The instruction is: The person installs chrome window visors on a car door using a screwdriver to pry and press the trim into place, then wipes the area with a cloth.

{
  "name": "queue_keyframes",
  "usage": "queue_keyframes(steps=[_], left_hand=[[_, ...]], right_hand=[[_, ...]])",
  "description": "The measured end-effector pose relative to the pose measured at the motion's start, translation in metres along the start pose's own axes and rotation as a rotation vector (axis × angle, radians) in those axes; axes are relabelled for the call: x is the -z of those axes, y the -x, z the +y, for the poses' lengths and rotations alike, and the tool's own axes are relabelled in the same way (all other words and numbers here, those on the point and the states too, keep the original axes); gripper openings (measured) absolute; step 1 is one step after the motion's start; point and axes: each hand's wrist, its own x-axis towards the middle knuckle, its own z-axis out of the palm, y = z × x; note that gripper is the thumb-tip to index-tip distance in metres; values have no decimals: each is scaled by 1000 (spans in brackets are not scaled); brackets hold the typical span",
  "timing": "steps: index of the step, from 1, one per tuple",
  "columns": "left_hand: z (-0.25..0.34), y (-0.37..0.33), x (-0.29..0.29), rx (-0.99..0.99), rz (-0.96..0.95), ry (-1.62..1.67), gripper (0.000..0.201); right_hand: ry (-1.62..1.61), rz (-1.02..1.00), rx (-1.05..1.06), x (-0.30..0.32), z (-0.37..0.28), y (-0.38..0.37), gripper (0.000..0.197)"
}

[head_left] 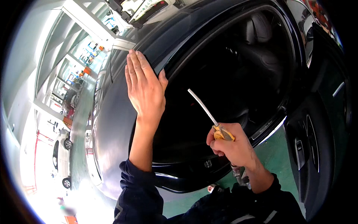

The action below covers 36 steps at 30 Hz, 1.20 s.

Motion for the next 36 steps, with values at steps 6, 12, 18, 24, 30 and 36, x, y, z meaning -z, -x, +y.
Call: queue_keyframes(steps=[6, 12, 18, 24, 30, 36], left_hand=[[12, -24, -9, -31, 32, 13, 66], [18, -36, -15, -66, 50, 21, 65], [11, -17, -9, -45, 13, 0, 66], [17, -37, -14, -56, 46, -9, 66], [16, -28, -14, -54, 21, 1, 67], [19, -36, -15, -52, 27, -19, 69]], right_hand=[[-33, 43, 15, 7, -4, 0, 13], [-37, 21, -11, 9, -1, 0, 13], [-18, 31, -14, 13, 0, 3, 12], [-15, 40, -5, 11, -9, 6, 11], [-22, 25, -25, 14, -5, 6, 11], [-25, 32, -14, 11, -12, 6, 10]])
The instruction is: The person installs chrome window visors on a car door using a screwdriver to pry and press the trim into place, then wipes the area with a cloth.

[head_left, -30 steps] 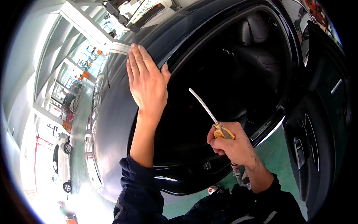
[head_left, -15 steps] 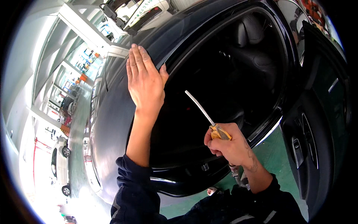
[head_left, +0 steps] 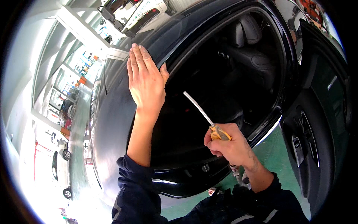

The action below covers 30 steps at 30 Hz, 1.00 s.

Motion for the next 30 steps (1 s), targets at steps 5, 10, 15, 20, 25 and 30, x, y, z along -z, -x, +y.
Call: queue_keyframes(steps=[5, 10, 15, 20, 25, 30], left_hand=[[1, 5, -1, -6, -5, 16, 67], [1, -1, -1, -14, -2, 13, 69], [5, -1, -5, -24, 16, 22, 69], [7, -17, -9, -46, 36, -2, 69], [-2, 6, 4, -25, -3, 49, 71], [3, -5, -5, -28, 21, 29, 70]], right_hand=[[-15, -22, -18, 2, 4, 0, 10], [-1, -24, 28, 0, 2, 2, 10], [6, -45, 30, 2, 8, 2, 11], [37, -46, 28, -1, 1, 4, 11], [22, -12, 40, 5, 2, 9, 11], [22, -4, 71, 9, -2, 12, 11]])
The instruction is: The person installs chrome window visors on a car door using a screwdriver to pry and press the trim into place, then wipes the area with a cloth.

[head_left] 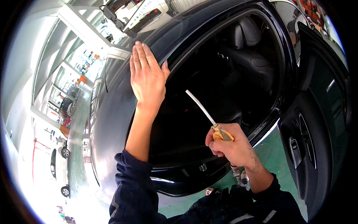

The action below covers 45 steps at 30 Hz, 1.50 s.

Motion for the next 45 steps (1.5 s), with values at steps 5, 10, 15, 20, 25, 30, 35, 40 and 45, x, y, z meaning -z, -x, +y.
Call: queue_keyframes(steps=[5, 10, 15, 20, 25, 30, 35, 40, 45], left_hand=[[1, 7, 5, 14, -17, -11, 67], [1, -4, 1, 17, 1, -21, 68], [-1, 5, 3, 4, -11, -12, 69], [3, -2, 1, 1, 3, -6, 70], [-6, 14, 10, -1, -28, -32, 67], [4, -8, -2, -15, -20, -45, 69], [3, -2, -3, -8, -4, -31, 71], [4, -5, -2, -23, 6, -36, 68], [2, 2, -1, -20, -6, -35, 68]], right_hand=[[-8, -4, -5, 3, 0, 2, 11], [-2, -16, -44, 1, -5, 3, 10], [-15, 3, -30, 5, -1, 8, 11], [21, 16, -10, 5, -1, 6, 13], [5, -4, -33, 5, -3, 4, 12], [8, -6, -31, 3, -8, 7, 12], [7, -2, -30, 4, -8, 11, 11], [9, -7, -10, 3, -10, 11, 11], [15, -24, -45, -2, -7, 8, 11]])
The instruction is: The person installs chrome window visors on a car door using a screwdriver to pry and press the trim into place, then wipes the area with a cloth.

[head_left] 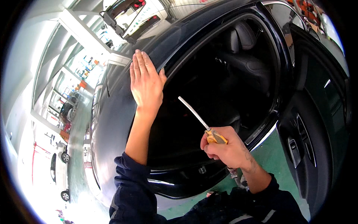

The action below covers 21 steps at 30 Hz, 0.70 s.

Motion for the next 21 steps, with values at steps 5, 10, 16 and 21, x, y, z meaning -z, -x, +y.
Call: queue_keyframes(steps=[5, 10, 16, 21], left_hand=[[2, -18, -3, -15, 29, 3, 73], [-1, -1, -1, 14, 0, 19, 69], [1, -9, -3, -9, 26, 44, 69], [2, -12, -3, -19, 15, 26, 75]], right_hand=[[-9, -26, 15, -2, -2, -1, 12], [-7, 25, 26, 4, -2, 3, 9], [-2, -6, 32, 2, -1, -2, 10], [3, -18, -24, 2, -6, -1, 11]])
